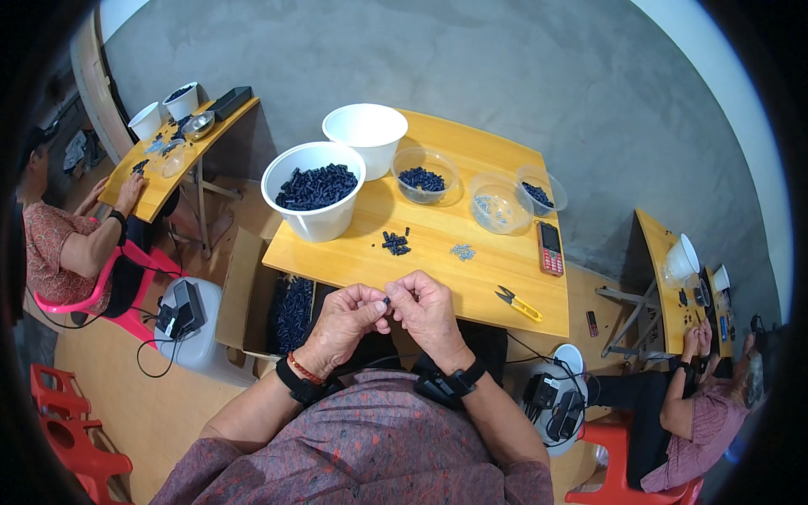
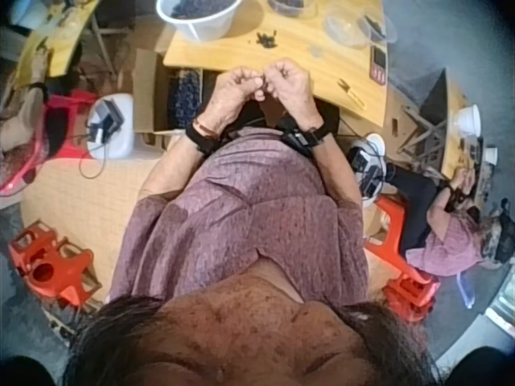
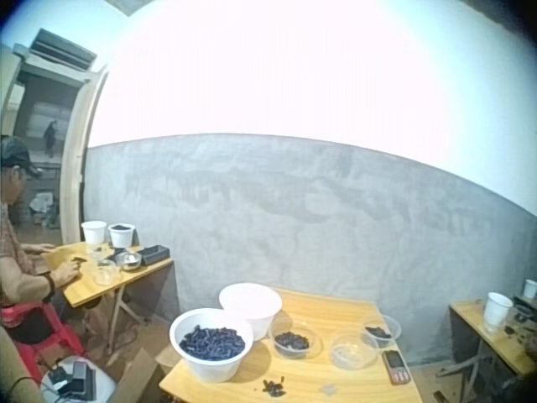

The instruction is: The person picks up a black plastic piece and a metal pin by hand, inserts the pin into the plastic piece, and places the assembled unit onto the table, repeating the process several times.

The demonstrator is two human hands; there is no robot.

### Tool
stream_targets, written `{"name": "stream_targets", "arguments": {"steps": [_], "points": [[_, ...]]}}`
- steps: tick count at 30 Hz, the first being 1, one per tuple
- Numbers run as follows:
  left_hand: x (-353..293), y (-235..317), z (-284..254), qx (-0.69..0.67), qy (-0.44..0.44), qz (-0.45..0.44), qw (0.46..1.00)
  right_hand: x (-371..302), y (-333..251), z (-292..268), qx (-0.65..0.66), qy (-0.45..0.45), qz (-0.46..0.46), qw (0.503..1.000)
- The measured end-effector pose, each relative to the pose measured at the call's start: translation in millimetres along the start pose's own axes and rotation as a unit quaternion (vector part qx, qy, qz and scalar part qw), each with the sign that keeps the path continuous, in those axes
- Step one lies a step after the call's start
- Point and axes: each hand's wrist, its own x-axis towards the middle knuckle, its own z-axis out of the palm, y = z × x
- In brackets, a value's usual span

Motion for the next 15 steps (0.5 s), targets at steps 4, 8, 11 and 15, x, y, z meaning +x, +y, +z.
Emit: {"name": "stream_targets", "arguments": {"steps": [4, 8, 11, 15], "points": [[-0.4, 0.6, 1.5, 0.009, 0.013, -0.003, 1.0, -1.2, -2.5, 2.2, -0.02, 0.011, -0.001, 1.0], [-0.2, 0.7, 2.2, 0.008, 0.011, -0.003, 1.0, -3.9, -4.2, 3.5, -0.037, 0.02, 0.002, 0.999], [-1.9, 3.7, 4.9, 0.01, 0.02, -0.003, 1.0, -4.6, -0.3, 8.1, -0.038, 0.041, -0.019, 0.998], [-1.2, 1.2, 5.1, 0.013, 0.034, 0.005, 0.999, -4.1, 9.1, 8.7, -0.117, 0.056, -0.091, 0.987]]}}
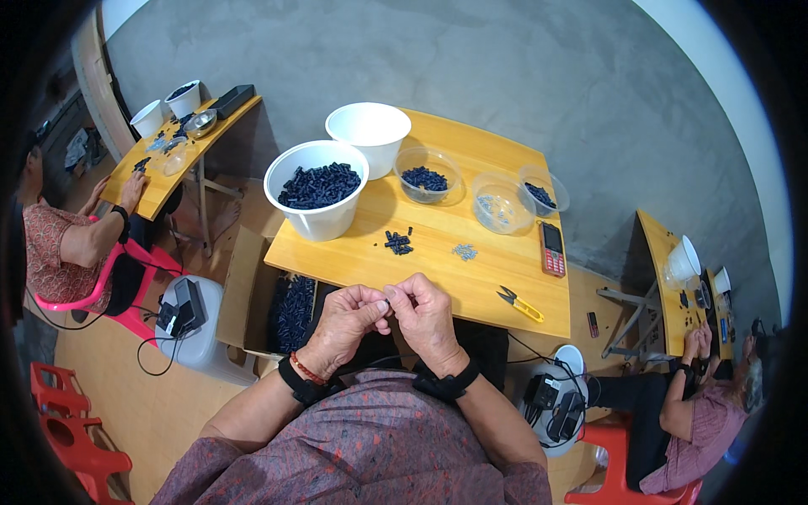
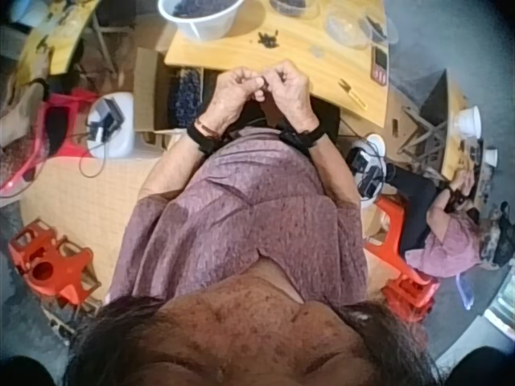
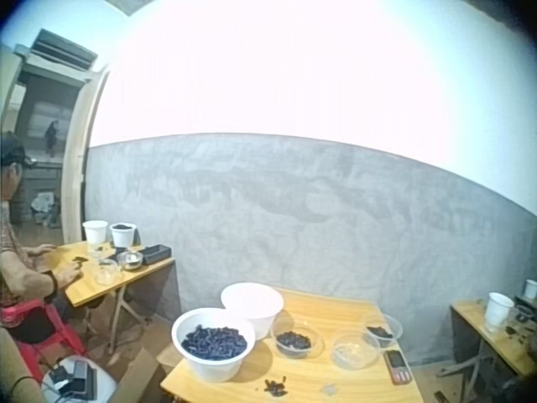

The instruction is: The person picks up a black plastic piece and a metal pin by hand, inserts the pin into the plastic piece, and places the assembled unit onto the table, repeating the process several times.

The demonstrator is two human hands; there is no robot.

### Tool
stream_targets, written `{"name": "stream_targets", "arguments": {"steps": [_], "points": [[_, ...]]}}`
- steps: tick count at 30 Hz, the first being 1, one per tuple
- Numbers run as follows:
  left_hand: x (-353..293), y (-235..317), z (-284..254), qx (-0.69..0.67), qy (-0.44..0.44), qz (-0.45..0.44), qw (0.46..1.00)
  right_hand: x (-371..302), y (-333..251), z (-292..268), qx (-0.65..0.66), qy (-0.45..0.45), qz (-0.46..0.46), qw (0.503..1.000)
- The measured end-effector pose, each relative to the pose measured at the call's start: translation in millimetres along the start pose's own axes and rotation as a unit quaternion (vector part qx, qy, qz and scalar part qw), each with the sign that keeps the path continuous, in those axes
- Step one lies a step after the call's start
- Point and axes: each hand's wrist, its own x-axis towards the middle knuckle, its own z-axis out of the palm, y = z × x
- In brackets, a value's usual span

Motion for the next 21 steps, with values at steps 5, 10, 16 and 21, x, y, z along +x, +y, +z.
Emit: {"name": "stream_targets", "arguments": {"steps": [5, 10, 16, 21], "points": [[-1.5, 3.2, 0.1, -0.013, 0.006, -0.013, 1.0, -3.0, -7.0, 1.3, 0.024, -0.019, 0.025, 0.999], [-1.0, 0.8, -3.0, -0.004, -0.011, -0.034, 0.999, -4.5, -6.0, -11.1, 0.061, -0.089, 0.03, 0.994], [-0.3, 3.5, -7.0, -0.037, 0.003, -0.066, 0.997, -4.9, -15.2, -22.8, 0.13, -0.106, 0.084, 0.982], [1.5, 1.2, -10.7, -0.036, -0.023, -0.061, 0.997, -5.2, -25.8, -17.3, -0.055, -0.136, -0.022, 0.989]]}}
